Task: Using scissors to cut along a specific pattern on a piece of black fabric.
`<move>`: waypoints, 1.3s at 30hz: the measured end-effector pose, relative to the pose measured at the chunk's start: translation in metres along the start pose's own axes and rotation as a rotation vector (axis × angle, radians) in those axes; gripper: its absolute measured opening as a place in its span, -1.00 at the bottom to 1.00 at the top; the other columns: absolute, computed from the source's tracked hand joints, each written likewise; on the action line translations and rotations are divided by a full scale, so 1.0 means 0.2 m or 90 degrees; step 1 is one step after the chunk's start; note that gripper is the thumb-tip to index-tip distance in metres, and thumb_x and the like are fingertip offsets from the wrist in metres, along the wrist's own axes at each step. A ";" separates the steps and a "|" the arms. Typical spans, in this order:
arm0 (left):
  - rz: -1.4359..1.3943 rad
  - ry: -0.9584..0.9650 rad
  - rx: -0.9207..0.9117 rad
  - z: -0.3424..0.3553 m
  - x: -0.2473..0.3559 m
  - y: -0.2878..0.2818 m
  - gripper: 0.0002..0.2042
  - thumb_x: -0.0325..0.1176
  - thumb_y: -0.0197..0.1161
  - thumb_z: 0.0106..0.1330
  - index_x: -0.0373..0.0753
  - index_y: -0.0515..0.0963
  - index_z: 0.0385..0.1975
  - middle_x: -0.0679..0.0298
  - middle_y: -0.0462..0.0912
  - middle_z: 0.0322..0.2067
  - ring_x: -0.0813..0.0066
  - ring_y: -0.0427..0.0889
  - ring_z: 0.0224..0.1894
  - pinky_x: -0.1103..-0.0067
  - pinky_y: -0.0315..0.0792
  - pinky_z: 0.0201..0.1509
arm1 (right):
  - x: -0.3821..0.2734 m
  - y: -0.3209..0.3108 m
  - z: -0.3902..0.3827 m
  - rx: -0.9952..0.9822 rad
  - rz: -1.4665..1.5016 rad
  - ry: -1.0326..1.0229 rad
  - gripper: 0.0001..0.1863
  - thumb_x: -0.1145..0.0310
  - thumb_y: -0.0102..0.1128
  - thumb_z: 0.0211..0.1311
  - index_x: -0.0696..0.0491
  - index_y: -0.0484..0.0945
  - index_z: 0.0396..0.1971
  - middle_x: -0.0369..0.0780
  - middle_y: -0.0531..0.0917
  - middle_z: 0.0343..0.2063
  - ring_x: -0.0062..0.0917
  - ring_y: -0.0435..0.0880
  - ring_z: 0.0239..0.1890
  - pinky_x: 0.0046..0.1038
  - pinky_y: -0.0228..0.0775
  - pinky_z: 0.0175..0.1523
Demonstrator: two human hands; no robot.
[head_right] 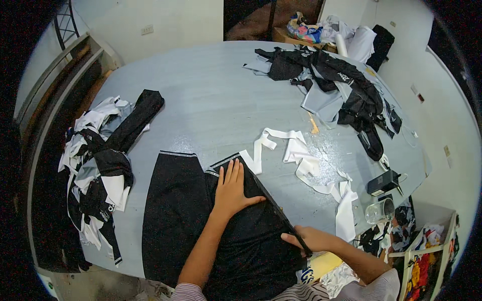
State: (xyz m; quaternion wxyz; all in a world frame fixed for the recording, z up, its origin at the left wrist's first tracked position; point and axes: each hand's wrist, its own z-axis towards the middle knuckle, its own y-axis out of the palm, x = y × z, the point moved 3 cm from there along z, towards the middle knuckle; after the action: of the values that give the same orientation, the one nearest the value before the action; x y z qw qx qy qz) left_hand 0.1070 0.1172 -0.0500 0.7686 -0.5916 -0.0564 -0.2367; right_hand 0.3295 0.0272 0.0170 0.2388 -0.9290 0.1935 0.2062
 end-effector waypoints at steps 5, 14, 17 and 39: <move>-0.001 -0.005 0.003 -0.01 -0.02 0.01 0.14 0.43 0.17 -0.17 -0.54 0.10 0.20 -0.09 0.08 0.27 0.13 -0.05 0.37 0.21 -0.22 0.39 | -0.06 0.00 0.00 0.004 -0.015 -0.011 -0.27 -0.26 -0.18 0.23 0.28 0.37 -0.30 -0.13 0.51 -0.70 -0.44 0.56 -0.65 -0.45 0.38 -0.48; 0.001 0.003 0.012 -0.01 -0.01 0.01 0.14 0.42 0.18 -0.18 -0.54 0.11 0.19 -0.09 0.08 0.27 0.13 -0.05 0.37 0.20 -0.20 0.38 | -0.07 -0.03 0.10 -0.054 0.045 -0.041 -0.27 -0.26 -0.24 0.25 0.27 0.39 -0.33 -0.15 0.53 -0.69 -0.44 0.58 -0.63 -0.47 0.41 -0.46; 0.004 0.002 0.002 -0.01 -0.01 0.00 0.13 0.41 0.19 -0.18 -0.54 0.11 0.20 -0.09 0.08 0.27 0.13 -0.05 0.37 0.20 -0.20 0.38 | -0.10 -0.03 0.10 -0.030 0.011 -0.027 -0.25 -0.29 -0.25 0.23 0.27 0.39 -0.36 -0.14 0.53 -0.69 -0.45 0.59 -0.63 -0.46 0.42 -0.45; -0.009 0.005 -0.008 -0.01 -0.01 0.01 0.17 0.42 0.20 -0.22 -0.55 0.08 0.20 -0.09 0.06 0.28 0.12 -0.09 0.38 0.20 -0.23 0.39 | -0.20 -0.06 0.16 0.022 -0.017 -0.008 -0.21 -0.35 -0.23 0.18 0.27 0.38 -0.39 -0.15 0.53 -0.66 -0.45 0.59 -0.61 -0.46 0.42 -0.45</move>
State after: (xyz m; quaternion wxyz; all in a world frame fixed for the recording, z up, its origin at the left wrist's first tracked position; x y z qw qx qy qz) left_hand 0.1049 0.1159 -0.0542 0.7634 -0.5951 -0.0558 -0.2448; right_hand 0.2923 0.0645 0.0143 0.2588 -0.9258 0.1835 0.2055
